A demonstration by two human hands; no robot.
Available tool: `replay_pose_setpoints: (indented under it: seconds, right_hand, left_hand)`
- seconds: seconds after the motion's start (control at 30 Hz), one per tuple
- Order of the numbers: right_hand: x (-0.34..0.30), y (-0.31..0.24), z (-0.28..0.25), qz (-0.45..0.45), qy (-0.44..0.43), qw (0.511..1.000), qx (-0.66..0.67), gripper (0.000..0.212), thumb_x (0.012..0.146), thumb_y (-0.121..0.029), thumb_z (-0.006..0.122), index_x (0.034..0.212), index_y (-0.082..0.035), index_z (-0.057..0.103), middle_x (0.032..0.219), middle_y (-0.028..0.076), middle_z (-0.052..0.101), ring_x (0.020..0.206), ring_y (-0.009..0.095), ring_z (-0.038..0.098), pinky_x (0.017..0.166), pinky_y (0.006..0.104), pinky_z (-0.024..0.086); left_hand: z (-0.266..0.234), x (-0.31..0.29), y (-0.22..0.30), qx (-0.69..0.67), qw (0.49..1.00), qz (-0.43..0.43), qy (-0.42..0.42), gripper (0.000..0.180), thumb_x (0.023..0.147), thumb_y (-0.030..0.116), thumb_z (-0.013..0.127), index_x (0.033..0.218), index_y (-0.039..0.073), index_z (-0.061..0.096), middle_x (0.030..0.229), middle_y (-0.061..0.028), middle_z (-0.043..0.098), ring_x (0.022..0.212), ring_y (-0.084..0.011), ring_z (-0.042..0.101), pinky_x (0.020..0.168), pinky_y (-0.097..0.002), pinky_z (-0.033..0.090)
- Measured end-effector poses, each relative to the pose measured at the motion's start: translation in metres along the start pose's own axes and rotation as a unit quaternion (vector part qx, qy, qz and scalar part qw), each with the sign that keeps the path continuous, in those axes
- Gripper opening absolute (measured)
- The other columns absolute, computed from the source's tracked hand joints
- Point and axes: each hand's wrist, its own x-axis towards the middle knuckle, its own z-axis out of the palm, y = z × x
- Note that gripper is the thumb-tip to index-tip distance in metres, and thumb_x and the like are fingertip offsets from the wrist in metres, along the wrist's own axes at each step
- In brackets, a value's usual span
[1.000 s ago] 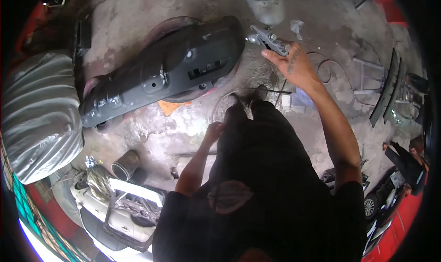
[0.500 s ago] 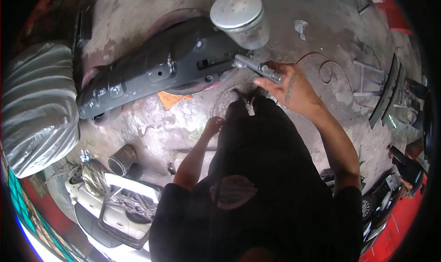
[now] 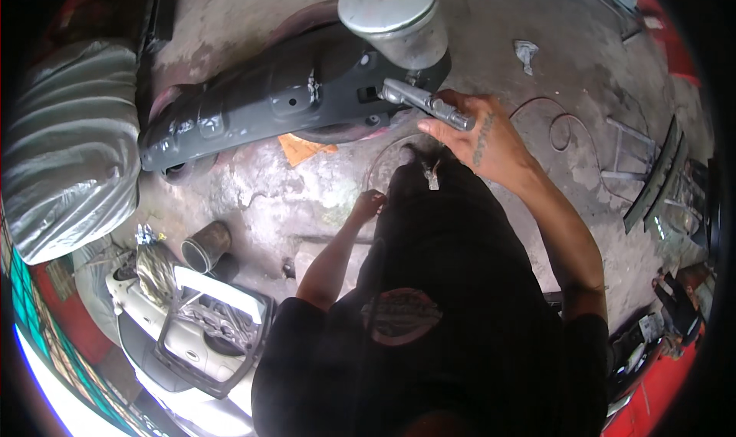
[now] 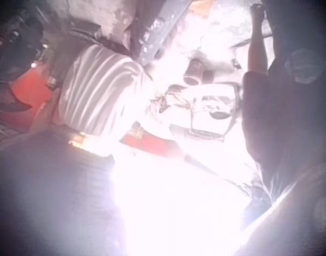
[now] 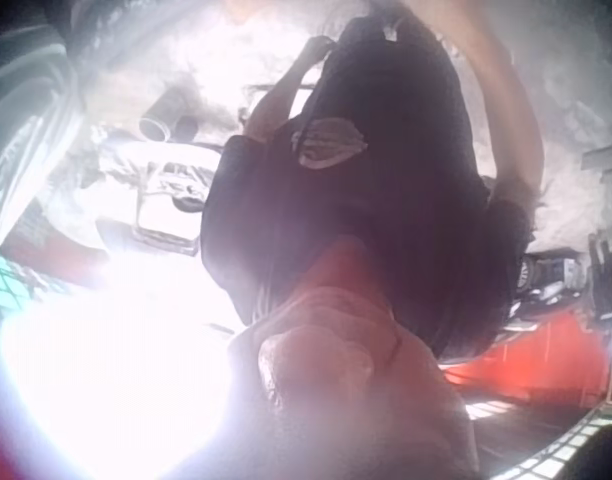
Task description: The person uses a spray gun to apply a coat of paint to a car bumper resting on the floor. They move around the bumper to cover different sections, occasionally touching the surface with their hand to check the finish. The task involves consistent sweeping motions with the spray gun to ensure even coverage.
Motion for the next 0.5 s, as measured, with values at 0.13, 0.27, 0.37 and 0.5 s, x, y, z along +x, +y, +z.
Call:
replay_pose_setpoints:
  seconds: [0.13,0.27,0.37,0.5]
  right_hand:
    - [-0.008,-0.008,-0.008,0.030,-0.118,0.992,-0.008,0.042,0.095,-0.036,0.077,0.110,0.003,0.071,0.075,0.017,0.067,0.068,0.024,0.063,0.069,0.0382,0.051]
    - [-0.007,-0.003,-0.005,-0.007,-0.141,0.990,-0.014,0.041,0.094,-0.036,0.077,0.110,0.002,0.072,0.075,0.016,0.067,0.069,0.023,0.063,0.069,0.0388,0.051]
    - [0.010,-0.008,-0.006,-0.017,-0.140,0.990,-0.015,0.043,0.095,-0.038,0.077,0.110,0.001,0.072,0.075,0.016,0.067,0.069,0.024,0.064,0.070,0.0398,0.051]
    - [0.036,-0.017,-0.003,-0.027,-0.074,0.996,-0.038,0.049,0.094,-0.041,0.076,0.113,0.004,0.072,0.080,0.021,0.070,0.075,0.033,0.070,0.074,0.0436,0.055]
  left_hand:
    - [0.000,-0.003,-0.001,0.021,1.000,-0.015,0.005,0.028,0.095,0.028,0.074,0.106,0.002,0.075,0.091,-0.0120,0.077,0.073,-0.0182,0.073,0.064,-0.0323,0.057]
    - [0.006,-0.004,0.007,0.047,0.999,-0.024,0.010,0.027,0.094,0.028,0.074,0.106,0.003,0.076,0.090,-0.0123,0.077,0.071,-0.0177,0.072,0.063,-0.0323,0.056]
    - [0.008,0.000,0.001,0.047,0.999,0.008,0.016,0.027,0.095,0.027,0.074,0.105,0.002,0.075,0.090,-0.0128,0.076,0.070,-0.0175,0.071,0.062,-0.0326,0.056]
    - [0.006,0.002,-0.005,0.049,0.998,0.032,0.019,0.028,0.095,0.026,0.074,0.107,0.001,0.074,0.090,-0.0132,0.076,0.070,-0.0175,0.071,0.061,-0.0333,0.056]
